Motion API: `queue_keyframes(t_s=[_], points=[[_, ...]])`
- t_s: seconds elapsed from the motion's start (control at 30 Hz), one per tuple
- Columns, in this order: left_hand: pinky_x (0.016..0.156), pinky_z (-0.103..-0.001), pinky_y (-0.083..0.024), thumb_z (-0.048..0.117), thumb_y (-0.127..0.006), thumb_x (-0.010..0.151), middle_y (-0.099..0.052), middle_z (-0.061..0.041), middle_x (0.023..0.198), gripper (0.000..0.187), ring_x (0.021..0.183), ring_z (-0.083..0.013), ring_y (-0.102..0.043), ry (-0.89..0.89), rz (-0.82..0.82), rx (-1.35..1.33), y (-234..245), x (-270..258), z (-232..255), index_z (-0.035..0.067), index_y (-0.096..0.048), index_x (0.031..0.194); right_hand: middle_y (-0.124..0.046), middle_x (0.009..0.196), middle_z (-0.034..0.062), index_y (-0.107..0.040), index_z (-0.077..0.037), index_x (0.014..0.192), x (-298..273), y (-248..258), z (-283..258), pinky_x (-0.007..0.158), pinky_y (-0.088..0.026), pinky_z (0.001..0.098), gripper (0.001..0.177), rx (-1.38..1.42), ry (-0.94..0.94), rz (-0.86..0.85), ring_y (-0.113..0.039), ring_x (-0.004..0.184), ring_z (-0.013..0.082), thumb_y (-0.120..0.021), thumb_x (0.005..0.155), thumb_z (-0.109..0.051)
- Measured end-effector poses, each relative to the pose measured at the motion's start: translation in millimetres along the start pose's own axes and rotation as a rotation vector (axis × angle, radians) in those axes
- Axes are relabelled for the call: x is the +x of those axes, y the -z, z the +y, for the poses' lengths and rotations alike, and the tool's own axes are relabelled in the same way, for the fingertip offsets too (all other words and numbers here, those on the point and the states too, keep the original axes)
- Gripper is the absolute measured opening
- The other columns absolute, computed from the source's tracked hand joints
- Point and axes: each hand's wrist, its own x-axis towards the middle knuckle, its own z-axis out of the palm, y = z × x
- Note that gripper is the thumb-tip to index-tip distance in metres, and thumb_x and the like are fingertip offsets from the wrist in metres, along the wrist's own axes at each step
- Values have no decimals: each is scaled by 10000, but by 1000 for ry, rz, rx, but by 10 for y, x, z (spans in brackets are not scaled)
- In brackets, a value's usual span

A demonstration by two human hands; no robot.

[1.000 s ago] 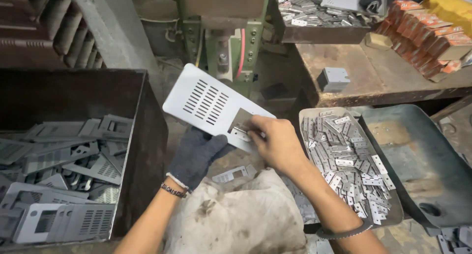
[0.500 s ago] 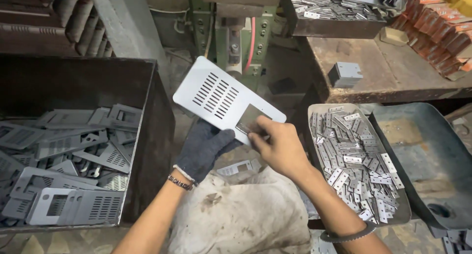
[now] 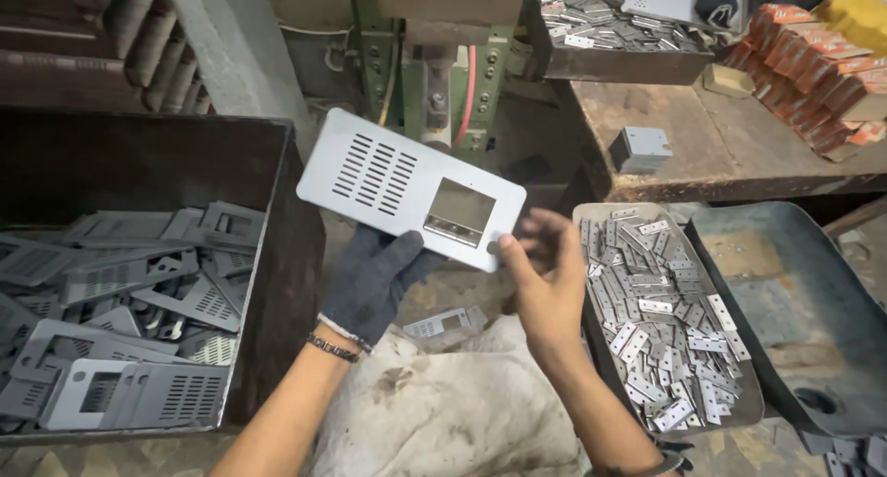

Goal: The person picks a vented metal panel from a bin, places a small metal component into a cutout on the panel, and positions it under a bench press machine to press the component into place. They then turn the panel over, check the fitted part, and set the finished panel aside before repeating the cycle with another panel.

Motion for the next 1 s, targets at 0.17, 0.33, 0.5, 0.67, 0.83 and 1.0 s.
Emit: queue_keyframes(t_s=[0.17, 0.33, 0.5, 0.67, 0.83, 1.0], points=[[964, -362, -595, -2, -583, 968, -634, -70, 1307, 479, 1179, -217, -655, -40, -42, -105, -42, 21, 36, 73, -506, 1435, -702, 1106, 17, -584, -57, 1262, -94, -55, -139, 730, -552, 268, 364, 579, -580, -106, -694, 948, 122, -646, 941, -218], [960, -362, -601, -26, -603, 952, -645, -70, 1278, 478, 1157, -218, -664, -19, -31, -128, -47, 25, 114, 68, -522, 1414, -688, 1017, 36, -617, -60, 1106, -60, 24, -105, 721, -549, 283, 150, 743, -628, -199, -672, 905, 131, -656, 978, -126], [942, -368, -614, -40, -619, 931, -648, -66, 1260, 479, 1134, -220, -671, -21, -14, -83, -92, 6, 199, 67, -531, 1390, -685, 970, 21, -651, -71, 1066, -12, 60, -186, 697, -550, 279, 128, 736, -659, -191, -662, 865, 126, -678, 952, -123], [934, -363, -621, -43, -614, 919, -656, -65, 1252, 475, 1121, -216, -679, -14, 16, -55, -153, -16, 244, 66, -547, 1377, -688, 959, 28, -657, -50, 1075, -1, 62, -228, 672, -541, 265, 155, 755, -652, -186, -665, 846, 123, -697, 938, -112], [922, -351, -623, -29, -602, 931, -660, -66, 1220, 447, 1094, -211, -684, 24, 37, -150, -146, -19, 172, 60, -557, 1367, -696, 932, 33, -653, -25, 1099, -48, 59, -139, 641, -539, 243, 187, 734, -618, -185, -676, 825, 109, -702, 928, -83], [874, -343, -633, -18, -618, 928, -675, -63, 1192, 419, 1059, -210, -697, 25, 103, -178, -208, 3, 131, 54, -577, 1339, -704, 866, 28, -659, -21, 1124, -81, 12, -157, 625, -534, 230, 224, 661, -598, -179, -654, 743, 87, -716, 916, -82]])
